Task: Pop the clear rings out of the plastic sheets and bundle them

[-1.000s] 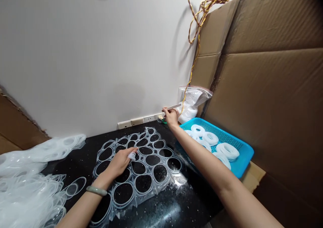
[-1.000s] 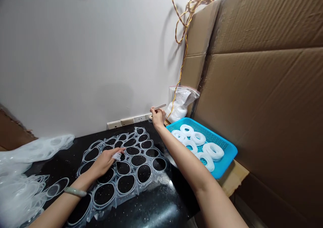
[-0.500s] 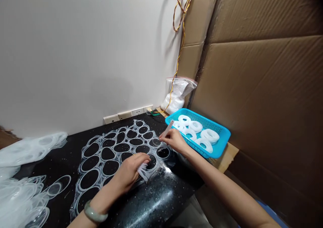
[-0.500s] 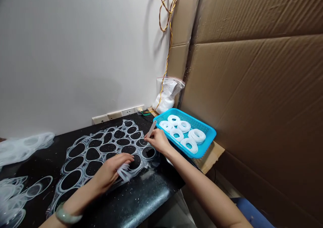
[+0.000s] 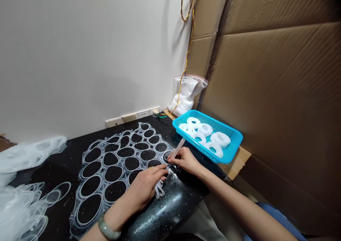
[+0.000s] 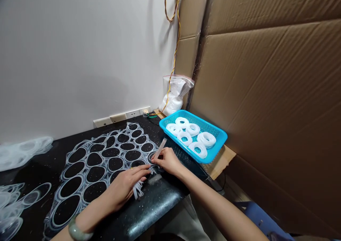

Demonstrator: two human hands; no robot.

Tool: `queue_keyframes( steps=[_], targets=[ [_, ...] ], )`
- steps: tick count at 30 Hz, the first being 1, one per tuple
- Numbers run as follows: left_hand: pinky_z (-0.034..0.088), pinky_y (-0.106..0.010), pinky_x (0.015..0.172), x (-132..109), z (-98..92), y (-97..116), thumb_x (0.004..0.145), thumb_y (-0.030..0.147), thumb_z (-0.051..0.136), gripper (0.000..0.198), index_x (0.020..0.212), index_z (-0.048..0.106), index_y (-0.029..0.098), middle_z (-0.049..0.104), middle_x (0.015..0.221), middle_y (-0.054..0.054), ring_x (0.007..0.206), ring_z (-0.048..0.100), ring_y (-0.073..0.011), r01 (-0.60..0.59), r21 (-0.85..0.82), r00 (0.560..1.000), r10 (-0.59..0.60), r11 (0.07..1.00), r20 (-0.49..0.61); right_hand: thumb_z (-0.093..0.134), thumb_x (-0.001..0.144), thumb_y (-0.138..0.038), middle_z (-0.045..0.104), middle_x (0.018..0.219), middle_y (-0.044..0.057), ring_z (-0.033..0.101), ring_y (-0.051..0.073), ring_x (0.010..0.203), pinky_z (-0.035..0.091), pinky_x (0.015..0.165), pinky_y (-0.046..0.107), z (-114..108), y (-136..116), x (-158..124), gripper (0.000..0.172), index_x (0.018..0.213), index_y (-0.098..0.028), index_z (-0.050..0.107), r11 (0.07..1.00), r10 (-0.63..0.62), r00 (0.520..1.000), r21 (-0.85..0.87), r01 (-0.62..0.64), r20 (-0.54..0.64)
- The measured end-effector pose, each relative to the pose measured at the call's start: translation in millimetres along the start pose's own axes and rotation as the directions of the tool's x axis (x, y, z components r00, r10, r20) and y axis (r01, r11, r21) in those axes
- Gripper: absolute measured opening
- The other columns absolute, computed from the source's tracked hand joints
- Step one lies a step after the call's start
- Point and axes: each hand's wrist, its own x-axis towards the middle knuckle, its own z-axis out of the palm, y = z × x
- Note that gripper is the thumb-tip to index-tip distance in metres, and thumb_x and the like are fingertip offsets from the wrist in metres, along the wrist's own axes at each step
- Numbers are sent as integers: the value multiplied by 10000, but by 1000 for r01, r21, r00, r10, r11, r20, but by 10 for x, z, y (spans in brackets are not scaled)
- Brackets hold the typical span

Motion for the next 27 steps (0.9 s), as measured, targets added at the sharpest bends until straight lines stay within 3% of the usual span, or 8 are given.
queue_keyframes(
  steps=[5, 11, 19, 27],
  targets=[
    [499, -412, 974, -6, 2, -1, 983, 239, 397, 325, 1246, 588, 258, 569, 1347, -75, 1162, 592, -234, 1, 19, 1000, -2, 1000, 12, 715, 710, -289, 715, 720, 57, 547, 115, 470, 401, 414, 209, 5, -8, 5, 166, 744, -129, 747, 996, 35, 999, 82, -34, -2],
    [513, -393, 939, 17, -40, 55, 990, 259, 388, 318, 1241, 584, 257, 551, 1369, -56, 1124, 605, -224, 18, 30, 999, -20, 999, 42, 700, 731, -258, 720, 715, 60, 637, 165, 605, 457, 505, 223, 40, 15, -17, 128, 761, -144, 751, 1000, 2, 999, -13, -2, -45],
    [511, -397, 929, 14, -6, 44, 997, 267, 372, 324, 1245, 580, 248, 556, 1363, -60, 1110, 607, -231, 17, 59, 999, -20, 998, 46, 697, 741, -268, 721, 706, 64, 625, 159, 568, 459, 495, 230, 50, 7, -37, 144, 755, -137, 756, 1000, -13, 993, -23, 10, -116],
    [514, -413, 931, 21, -55, 72, 1002, 263, 360, 336, 1263, 570, 240, 550, 1370, -65, 1111, 606, -228, 10, 52, 998, -13, 999, 66, 705, 743, -252, 728, 710, 58, 642, 165, 620, 466, 554, 230, 53, 50, -51, 135, 767, -129, 757, 998, -10, 996, -66, 4, -88]
  ],
)
